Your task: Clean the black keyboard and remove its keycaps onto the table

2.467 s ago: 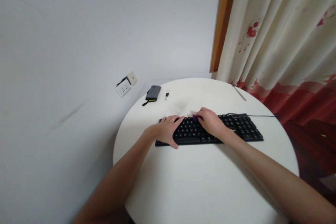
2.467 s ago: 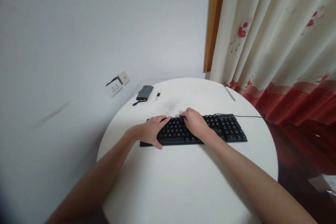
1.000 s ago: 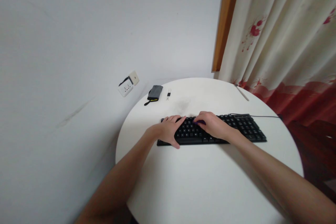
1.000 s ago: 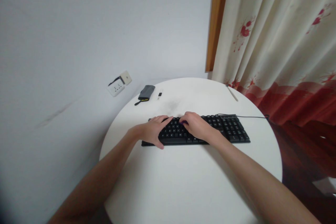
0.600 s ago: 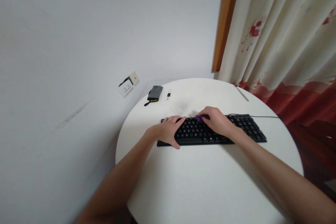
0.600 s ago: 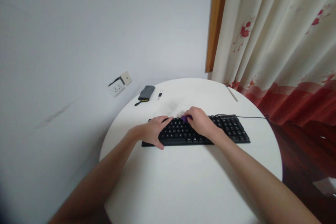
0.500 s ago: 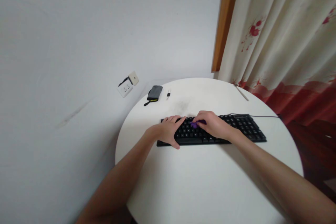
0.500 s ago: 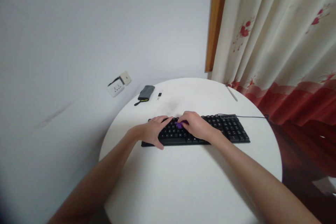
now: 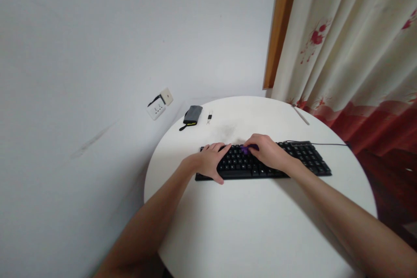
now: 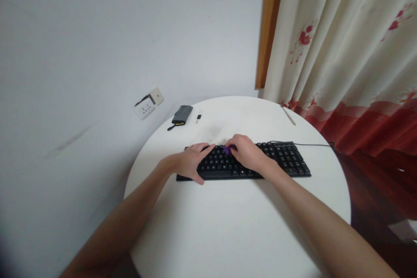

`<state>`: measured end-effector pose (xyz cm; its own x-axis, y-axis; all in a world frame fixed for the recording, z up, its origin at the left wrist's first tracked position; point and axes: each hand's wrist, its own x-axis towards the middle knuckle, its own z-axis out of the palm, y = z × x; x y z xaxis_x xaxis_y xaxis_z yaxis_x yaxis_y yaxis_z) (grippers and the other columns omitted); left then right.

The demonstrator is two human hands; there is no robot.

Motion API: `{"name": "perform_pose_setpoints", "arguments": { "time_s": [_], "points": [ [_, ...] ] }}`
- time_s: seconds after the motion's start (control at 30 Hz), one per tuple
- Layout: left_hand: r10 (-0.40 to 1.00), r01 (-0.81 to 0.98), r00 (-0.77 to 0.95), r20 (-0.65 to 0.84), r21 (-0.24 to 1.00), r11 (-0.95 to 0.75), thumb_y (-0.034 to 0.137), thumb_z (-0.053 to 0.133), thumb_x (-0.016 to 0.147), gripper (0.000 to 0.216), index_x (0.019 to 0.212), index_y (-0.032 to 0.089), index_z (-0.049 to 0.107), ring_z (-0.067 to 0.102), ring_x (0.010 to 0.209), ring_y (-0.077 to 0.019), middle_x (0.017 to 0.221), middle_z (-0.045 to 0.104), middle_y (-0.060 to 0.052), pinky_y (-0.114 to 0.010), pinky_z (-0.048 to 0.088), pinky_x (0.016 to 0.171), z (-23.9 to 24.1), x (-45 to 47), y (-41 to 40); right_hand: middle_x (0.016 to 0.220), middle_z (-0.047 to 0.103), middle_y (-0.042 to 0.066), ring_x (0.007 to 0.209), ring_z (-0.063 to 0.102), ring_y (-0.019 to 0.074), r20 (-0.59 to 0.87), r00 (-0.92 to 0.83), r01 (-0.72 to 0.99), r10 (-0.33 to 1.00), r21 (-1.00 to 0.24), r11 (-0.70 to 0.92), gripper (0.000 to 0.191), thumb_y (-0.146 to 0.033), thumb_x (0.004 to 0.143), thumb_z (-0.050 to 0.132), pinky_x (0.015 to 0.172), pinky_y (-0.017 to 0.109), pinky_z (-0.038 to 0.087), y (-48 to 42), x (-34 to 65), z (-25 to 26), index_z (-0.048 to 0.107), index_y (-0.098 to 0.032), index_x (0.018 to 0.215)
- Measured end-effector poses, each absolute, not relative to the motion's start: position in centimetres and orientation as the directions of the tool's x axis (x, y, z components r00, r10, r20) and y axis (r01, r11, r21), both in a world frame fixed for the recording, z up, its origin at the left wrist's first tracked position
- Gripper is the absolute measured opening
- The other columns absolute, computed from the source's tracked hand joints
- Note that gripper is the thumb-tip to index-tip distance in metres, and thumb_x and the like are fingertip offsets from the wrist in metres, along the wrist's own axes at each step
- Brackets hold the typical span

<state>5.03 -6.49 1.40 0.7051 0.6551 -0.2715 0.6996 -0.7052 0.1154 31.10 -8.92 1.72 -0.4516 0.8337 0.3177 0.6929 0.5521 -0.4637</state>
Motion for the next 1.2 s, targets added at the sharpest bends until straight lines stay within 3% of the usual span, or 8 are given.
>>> {"name": "perform_pose_setpoints", "arguments": {
  "time_s": [0.1, 0.3, 0.53, 0.63, 0.8, 0.9, 1.03, 1.2],
  "points": [
    [0.657, 0.704, 0.701, -0.278, 0.115, -0.701, 0.063, 0.077, 0.05, 0.135, 0.154, 0.022, 0.0, 0.021, 0.141, -0.0415, 0.156, 0.019, -0.02, -0.053, 0.021, 0.114, 1.6, 5.2, -6.6, 0.093, 0.07, 0.007, 0.089, 0.063, 0.0196, 0.265, -0.471, 0.715, 0.841, -0.444, 0.54, 0.026, -0.008, 0.083, 0.054, 0.085, 0.028, 0.046, -8.8, 30.9, 1.3, 0.074, -0.019, 0.095],
    [0.656, 0.704, 0.699, -0.284, 0.114, -0.701, 0.065, 0.075, 0.052, 0.134, 0.154, 0.022, 0.001, 0.022, 0.141, -0.0411, 0.156, 0.02, -0.02, -0.052, 0.021, 0.114, 1.9, 5.2, -6.8, 0.095, 0.072, 0.013, 0.092, 0.064, 0.025, 0.244, -0.176, 0.907, 0.954, -0.335, 0.253, 0.028, -0.007, 0.082, 0.051, 0.085, 0.033, 0.045, -7.1, 33.6, 0.9, 0.075, -0.014, 0.095],
    [0.661, 0.706, 0.698, -0.276, 0.113, -0.699, 0.065, 0.076, 0.051, 0.135, 0.154, 0.024, -0.001, 0.022, 0.142, -0.0405, 0.156, 0.02, -0.019, -0.053, 0.021, 0.114, 1.8, 5.3, -6.8, 0.093, 0.071, 0.005, 0.088, 0.064, 0.0189, 0.3, -0.458, 0.668, 0.837, -0.505, 0.546, 0.026, -0.007, 0.082, 0.054, 0.085, 0.028, 0.046, -9.1, 30.9, 1.7, 0.073, -0.02, 0.095],
    [0.66, 0.705, 0.699, -0.277, 0.112, -0.7, 0.065, 0.076, 0.051, 0.135, 0.154, 0.024, -0.002, 0.022, 0.142, -0.0403, 0.156, 0.02, -0.02, -0.053, 0.021, 0.114, 1.9, 5.4, -6.8, 0.094, 0.07, 0.005, 0.086, 0.063, 0.0182, 0.263, -0.514, 0.652, 0.817, -0.499, 0.571, 0.026, -0.006, 0.082, 0.054, 0.083, 0.027, 0.046, -9.3, 30.3, 1.2, 0.073, -0.02, 0.094],
    [0.654, 0.705, 0.697, -0.294, 0.11, -0.701, 0.066, 0.075, 0.052, 0.134, 0.154, 0.022, -0.001, 0.022, 0.141, -0.041, 0.156, 0.019, -0.02, -0.053, 0.021, 0.114, 2.1, 5.4, -6.8, 0.094, 0.068, 0.013, 0.09, 0.063, 0.0236, 0.239, -0.264, 0.879, 0.934, -0.34, 0.335, 0.028, -0.006, 0.084, 0.049, 0.085, 0.033, 0.045, -7.9, 32.1, 0.5, 0.074, -0.014, 0.095],
    [0.654, 0.702, 0.699, -0.289, 0.108, -0.704, 0.067, 0.074, 0.052, 0.134, 0.154, 0.023, 0.0, 0.023, 0.141, -0.0411, 0.156, 0.019, -0.02, -0.054, 0.022, 0.114, 2.2, 5.3, -6.8, 0.096, 0.069, 0.014, 0.091, 0.063, 0.0253, 0.256, -0.203, 0.899, 0.945, -0.335, 0.283, 0.029, -0.007, 0.084, 0.049, 0.085, 0.035, 0.045, -7.7, 32.8, 1.0, 0.073, -0.013, 0.097],
    [0.661, 0.708, 0.694, -0.285, 0.104, -0.699, 0.066, 0.074, 0.052, 0.133, 0.154, 0.021, 0.002, 0.023, 0.141, -0.0405, 0.156, 0.021, -0.02, -0.052, 0.021, 0.114, 2.1, 5.3, -6.9, 0.094, 0.07, 0.008, 0.089, 0.063, 0.0209, 0.256, -0.413, 0.733, 0.874, -0.477, 0.485, 0.026, -0.006, 0.082, 0.054, 0.085, 0.031, 0.046, -9.0, 31.6, 2.0, 0.073, -0.017, 0.095],
    [0.658, 0.707, 0.696, -0.288, 0.111, -0.699, 0.066, 0.074, 0.053, 0.132, 0.154, 0.021, 0.0, 0.023, 0.141, -0.0405, 0.156, 0.019, -0.021, -0.051, 0.02, 0.114, 2.1, 5.4, -6.8, 0.096, 0.069, 0.004, 0.087, 0.063, 0.0161, 0.225, -0.751, 0.406, 0.621, -0.586, 0.702, 0.028, -0.004, 0.082, 0.055, 0.084, 0.026, 0.047, -11.0, 29.2, 2.3, 0.072, -0.02, 0.099]
  ]
}}
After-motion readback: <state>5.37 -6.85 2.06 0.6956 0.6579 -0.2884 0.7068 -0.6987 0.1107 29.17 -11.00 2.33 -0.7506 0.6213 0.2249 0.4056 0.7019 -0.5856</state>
